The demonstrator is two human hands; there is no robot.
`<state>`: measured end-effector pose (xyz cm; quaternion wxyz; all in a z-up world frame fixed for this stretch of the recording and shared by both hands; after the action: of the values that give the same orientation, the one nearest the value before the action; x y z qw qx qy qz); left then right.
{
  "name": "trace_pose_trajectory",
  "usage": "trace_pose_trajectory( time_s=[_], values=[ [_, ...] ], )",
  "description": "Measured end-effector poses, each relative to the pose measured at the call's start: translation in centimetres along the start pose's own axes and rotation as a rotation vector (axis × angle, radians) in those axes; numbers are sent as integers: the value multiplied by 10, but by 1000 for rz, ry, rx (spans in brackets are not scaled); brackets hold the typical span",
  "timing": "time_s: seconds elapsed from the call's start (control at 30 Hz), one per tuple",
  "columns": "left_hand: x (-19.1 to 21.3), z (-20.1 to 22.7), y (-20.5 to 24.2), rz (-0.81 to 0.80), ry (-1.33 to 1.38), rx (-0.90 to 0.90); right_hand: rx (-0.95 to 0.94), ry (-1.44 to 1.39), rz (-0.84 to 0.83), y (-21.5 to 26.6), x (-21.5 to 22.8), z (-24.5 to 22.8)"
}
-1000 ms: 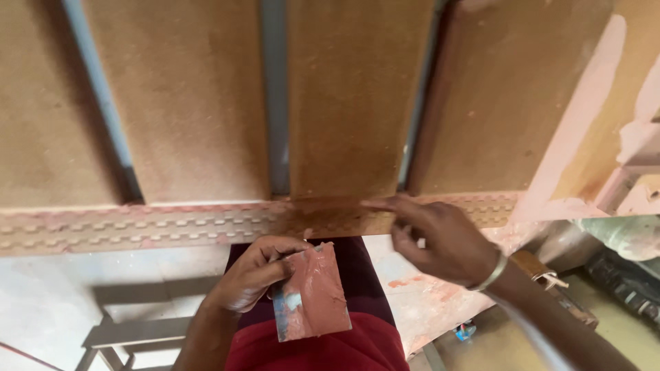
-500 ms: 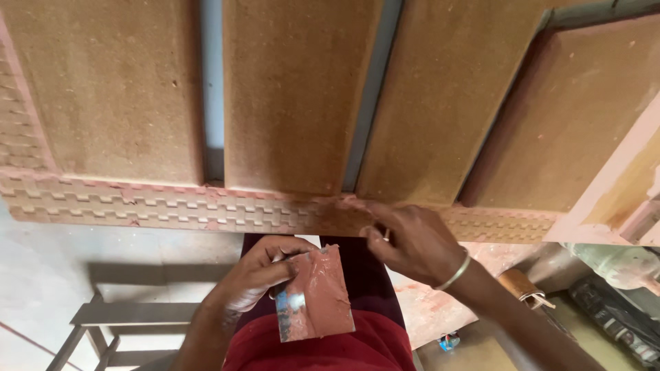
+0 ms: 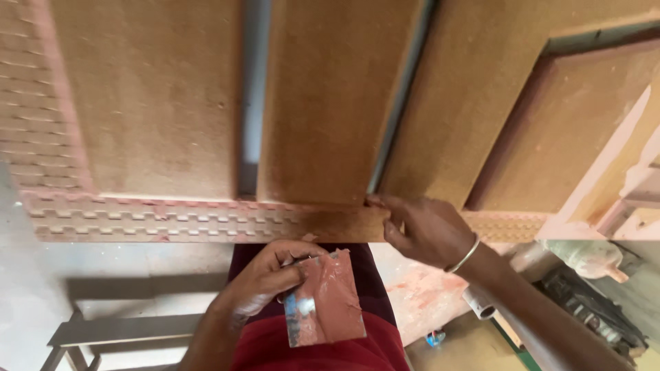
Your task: The person uses a putty knife to scoop pink filler from a small square board and applies it into the grooves of a large wooden panel. They repeatedly smooth the filler along the recessed lines and edges of the panel's geometric pattern.
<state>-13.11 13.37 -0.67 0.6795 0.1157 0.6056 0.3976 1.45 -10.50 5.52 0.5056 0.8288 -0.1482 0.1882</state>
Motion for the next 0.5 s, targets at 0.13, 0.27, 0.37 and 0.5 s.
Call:
trace_pose_trajectory(
  time_s=[0.13, 0.27, 0.37, 0.5],
  values=[
    [18, -2, 19, 85, 19, 17, 16, 6, 12, 0, 2, -13],
    [39, -7, 44, 98, 73, -52, 99, -245, -59, 1, 2, -28],
    [53, -9, 66, 108, 164, -148, 370, -433, 45, -24, -20, -65],
    [66, -17, 91, 199, 264, -137, 254, -85, -60, -71, -54, -121]
  ],
)
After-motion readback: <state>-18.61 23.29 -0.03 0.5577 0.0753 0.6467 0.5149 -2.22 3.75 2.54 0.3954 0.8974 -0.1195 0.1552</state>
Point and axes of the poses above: each hand's wrist, its own y-axis away from the middle knuckle, its own x-axis out of the back of the hand, z = x × y, the point moved 2 cm from there along -y, towards the middle knuckle, and after that the axes turned 5 degrees about x, right-handed, at the moved point
